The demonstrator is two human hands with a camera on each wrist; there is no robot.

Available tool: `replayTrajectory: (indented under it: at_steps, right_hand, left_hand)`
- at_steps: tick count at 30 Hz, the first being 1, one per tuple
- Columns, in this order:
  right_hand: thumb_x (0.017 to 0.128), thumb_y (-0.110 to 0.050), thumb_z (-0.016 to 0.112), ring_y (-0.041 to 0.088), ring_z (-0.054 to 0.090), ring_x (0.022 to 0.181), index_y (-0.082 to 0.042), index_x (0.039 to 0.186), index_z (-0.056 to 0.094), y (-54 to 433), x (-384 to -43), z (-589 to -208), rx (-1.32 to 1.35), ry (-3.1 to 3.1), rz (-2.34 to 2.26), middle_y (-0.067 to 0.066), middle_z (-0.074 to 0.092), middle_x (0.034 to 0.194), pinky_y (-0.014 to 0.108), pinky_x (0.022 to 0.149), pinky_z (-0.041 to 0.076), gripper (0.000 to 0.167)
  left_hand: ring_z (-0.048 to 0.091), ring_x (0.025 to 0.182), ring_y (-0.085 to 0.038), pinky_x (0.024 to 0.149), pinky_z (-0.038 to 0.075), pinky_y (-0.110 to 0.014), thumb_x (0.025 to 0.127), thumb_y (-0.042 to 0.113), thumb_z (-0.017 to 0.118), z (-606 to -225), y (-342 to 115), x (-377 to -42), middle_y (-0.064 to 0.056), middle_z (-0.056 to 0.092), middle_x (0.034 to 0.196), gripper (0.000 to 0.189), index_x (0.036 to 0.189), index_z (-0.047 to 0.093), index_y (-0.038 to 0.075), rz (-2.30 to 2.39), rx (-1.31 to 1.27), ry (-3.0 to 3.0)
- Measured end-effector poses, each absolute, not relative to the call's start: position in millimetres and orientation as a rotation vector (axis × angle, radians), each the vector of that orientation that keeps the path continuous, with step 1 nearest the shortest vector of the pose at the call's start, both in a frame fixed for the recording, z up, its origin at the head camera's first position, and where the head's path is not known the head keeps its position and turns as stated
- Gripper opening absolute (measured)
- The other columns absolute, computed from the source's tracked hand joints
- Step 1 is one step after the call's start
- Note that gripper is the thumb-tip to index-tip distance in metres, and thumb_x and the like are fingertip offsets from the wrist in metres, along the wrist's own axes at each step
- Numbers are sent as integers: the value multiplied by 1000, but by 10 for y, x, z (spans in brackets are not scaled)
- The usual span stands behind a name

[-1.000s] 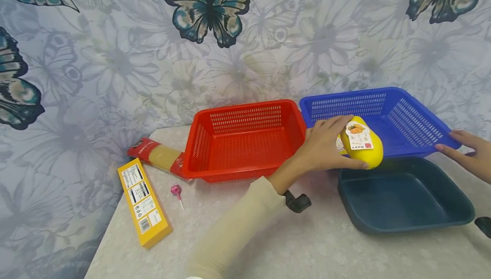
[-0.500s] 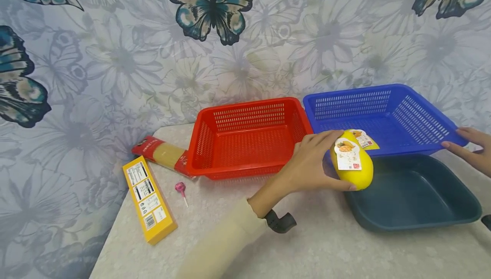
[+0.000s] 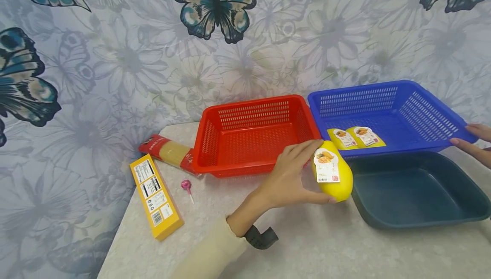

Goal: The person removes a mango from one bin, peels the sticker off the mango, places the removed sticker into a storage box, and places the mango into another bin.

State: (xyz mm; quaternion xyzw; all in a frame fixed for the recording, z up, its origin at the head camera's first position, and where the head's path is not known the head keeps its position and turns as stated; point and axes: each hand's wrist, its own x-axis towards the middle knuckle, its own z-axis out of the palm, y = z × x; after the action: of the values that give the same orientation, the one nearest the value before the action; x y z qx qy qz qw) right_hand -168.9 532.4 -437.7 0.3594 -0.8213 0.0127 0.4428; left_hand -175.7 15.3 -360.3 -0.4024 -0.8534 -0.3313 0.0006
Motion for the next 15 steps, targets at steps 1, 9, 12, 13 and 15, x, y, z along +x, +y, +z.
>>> replayTrajectory:
  at_steps: [1, 9, 12, 13, 15]
  right_hand:
    - [112, -23, 27, 48, 39, 136, -19, 148, 49, 5336, -1692, -4381, 896, -2047, 39, 49, 51, 114, 32, 92, 52, 42]
    - [112, -29, 29, 45, 33, 141, -18, 147, 52, 5325, -1657, -4400, 894, -2084, 107, 46, 48, 127, 25, 116, 17, 44]
    - [112, -25, 30, 45, 32, 142, -16, 147, 52, 5300, -1615, -4387, 877, -2093, 88, 42, 46, 135, 41, 119, 19, 43]
    - [112, -24, 29, 44, 30, 143, -17, 149, 50, 5290, -1593, -4384, 858, -2111, 75, 39, 44, 139, 44, 119, 19, 43]
    - [112, -24, 28, 44, 28, 144, -18, 151, 47, 5277, -1562, -4384, 828, -2144, 59, 37, 41, 144, 50, 119, 18, 44]
  left_hand:
    - [32, 134, -13, 103, 38, -40, 71, 59, 83, -3612, 123, -1746, 15, 30, 157, 105, 157, 28, 32, -1046, -1261, -2677]
    - [33, 132, -13, 102, 40, -39, 71, 55, 85, -3666, -63, -1644, 16, 29, 158, 107, 157, 27, 31, -1074, -1266, -2672]
    - [32, 132, -13, 104, 39, -39, 71, 56, 85, -3684, -112, -1605, 16, 29, 157, 107, 157, 27, 31, -1064, -1266, -2682]
    - [32, 133, -13, 105, 39, -40, 71, 55, 85, -3690, -129, -1591, 16, 29, 158, 108, 158, 26, 31, -1059, -1264, -2686]
    - [32, 134, -13, 107, 37, -41, 70, 56, 85, -3710, -165, -1560, 16, 28, 158, 109, 158, 25, 31, -1043, -1255, -2697]
